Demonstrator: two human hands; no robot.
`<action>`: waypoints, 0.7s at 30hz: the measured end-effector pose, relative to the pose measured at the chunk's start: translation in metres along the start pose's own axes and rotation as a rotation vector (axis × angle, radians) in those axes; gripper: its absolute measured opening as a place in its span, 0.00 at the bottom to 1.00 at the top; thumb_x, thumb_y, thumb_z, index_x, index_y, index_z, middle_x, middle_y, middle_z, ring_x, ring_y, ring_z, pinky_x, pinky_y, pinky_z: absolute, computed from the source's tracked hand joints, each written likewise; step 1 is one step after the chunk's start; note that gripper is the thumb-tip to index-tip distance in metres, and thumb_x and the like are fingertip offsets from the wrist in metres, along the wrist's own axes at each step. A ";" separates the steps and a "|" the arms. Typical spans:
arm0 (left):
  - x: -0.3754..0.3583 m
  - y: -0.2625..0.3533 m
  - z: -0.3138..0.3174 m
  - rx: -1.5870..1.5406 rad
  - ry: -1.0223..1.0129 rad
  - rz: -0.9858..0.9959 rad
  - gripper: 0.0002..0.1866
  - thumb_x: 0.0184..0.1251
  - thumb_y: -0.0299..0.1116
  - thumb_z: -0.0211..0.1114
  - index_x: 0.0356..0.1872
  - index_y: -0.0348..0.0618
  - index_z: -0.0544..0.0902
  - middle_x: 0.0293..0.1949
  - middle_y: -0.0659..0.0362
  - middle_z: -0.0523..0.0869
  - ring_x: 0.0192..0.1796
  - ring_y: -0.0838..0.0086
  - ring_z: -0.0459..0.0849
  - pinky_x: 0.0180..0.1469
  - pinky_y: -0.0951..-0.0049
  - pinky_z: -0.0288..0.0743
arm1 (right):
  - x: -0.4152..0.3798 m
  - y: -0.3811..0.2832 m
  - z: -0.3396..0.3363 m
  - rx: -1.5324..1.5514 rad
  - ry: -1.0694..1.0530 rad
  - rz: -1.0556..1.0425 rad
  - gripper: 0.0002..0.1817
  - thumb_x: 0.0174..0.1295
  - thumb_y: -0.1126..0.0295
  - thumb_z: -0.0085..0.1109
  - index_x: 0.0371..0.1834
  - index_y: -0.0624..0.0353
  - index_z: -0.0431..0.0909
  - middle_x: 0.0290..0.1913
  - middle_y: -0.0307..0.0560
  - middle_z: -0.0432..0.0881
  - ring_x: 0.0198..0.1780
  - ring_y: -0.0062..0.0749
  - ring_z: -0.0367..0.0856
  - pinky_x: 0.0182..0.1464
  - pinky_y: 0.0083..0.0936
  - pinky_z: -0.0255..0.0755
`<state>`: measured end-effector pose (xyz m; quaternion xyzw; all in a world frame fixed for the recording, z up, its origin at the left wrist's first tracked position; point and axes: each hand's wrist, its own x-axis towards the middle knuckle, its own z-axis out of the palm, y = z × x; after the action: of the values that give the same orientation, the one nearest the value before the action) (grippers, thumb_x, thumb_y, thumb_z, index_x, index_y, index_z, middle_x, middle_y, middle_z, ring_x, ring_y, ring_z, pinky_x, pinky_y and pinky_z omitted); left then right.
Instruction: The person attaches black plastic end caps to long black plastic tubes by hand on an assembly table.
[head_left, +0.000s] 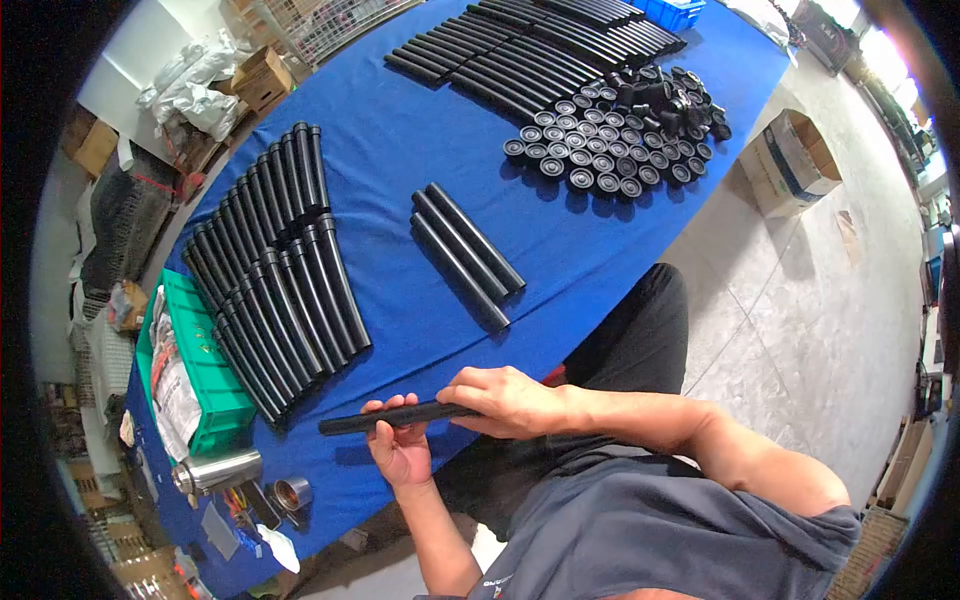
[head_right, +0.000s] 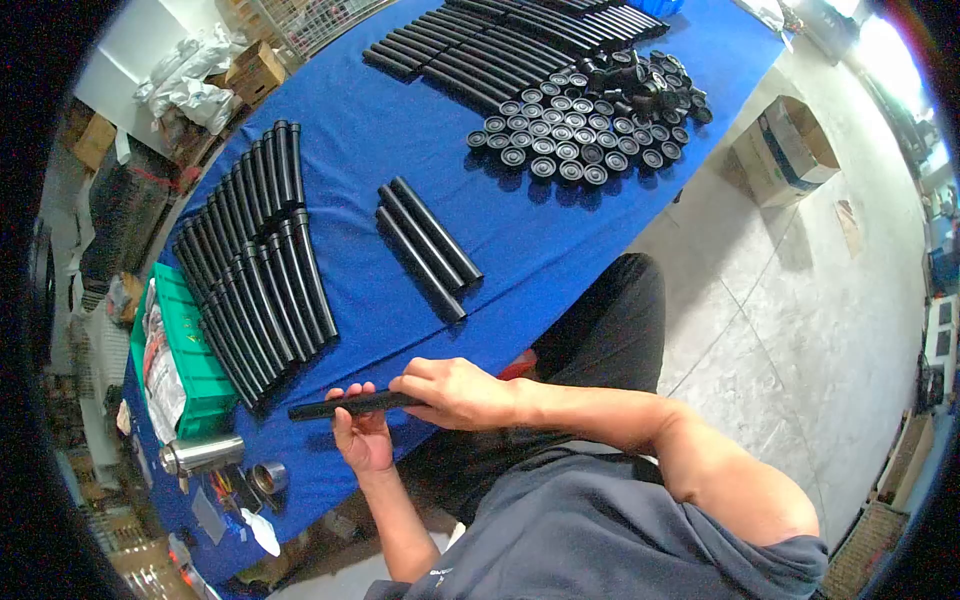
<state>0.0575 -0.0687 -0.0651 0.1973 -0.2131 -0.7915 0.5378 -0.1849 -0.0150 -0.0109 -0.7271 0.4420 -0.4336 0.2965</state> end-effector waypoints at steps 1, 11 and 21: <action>0.000 0.001 0.000 0.012 -0.006 0.002 0.20 0.75 0.30 0.68 0.65 0.48 0.77 0.59 0.45 0.88 0.63 0.50 0.86 0.62 0.44 0.87 | 0.000 0.000 -0.001 0.033 -0.009 0.039 0.22 0.66 0.66 0.69 0.58 0.64 0.76 0.44 0.58 0.80 0.44 0.59 0.84 0.44 0.49 0.80; 0.001 0.000 0.001 -0.009 0.017 0.021 0.17 0.74 0.29 0.69 0.61 0.45 0.80 0.59 0.43 0.87 0.63 0.48 0.87 0.63 0.43 0.86 | 0.002 0.009 0.001 -0.080 -0.011 -0.083 0.23 0.65 0.67 0.69 0.61 0.62 0.75 0.43 0.55 0.79 0.41 0.58 0.84 0.41 0.47 0.80; 0.001 0.002 -0.001 -0.024 0.003 -0.001 0.18 0.73 0.29 0.70 0.62 0.46 0.80 0.59 0.47 0.88 0.63 0.52 0.87 0.65 0.43 0.84 | 0.000 0.002 -0.001 -0.029 0.010 -0.038 0.17 0.64 0.65 0.69 0.51 0.63 0.78 0.43 0.56 0.82 0.38 0.59 0.85 0.41 0.50 0.80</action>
<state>0.0597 -0.0702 -0.0651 0.1919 -0.2025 -0.7940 0.5402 -0.1863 -0.0162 -0.0118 -0.7373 0.4358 -0.4366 0.2755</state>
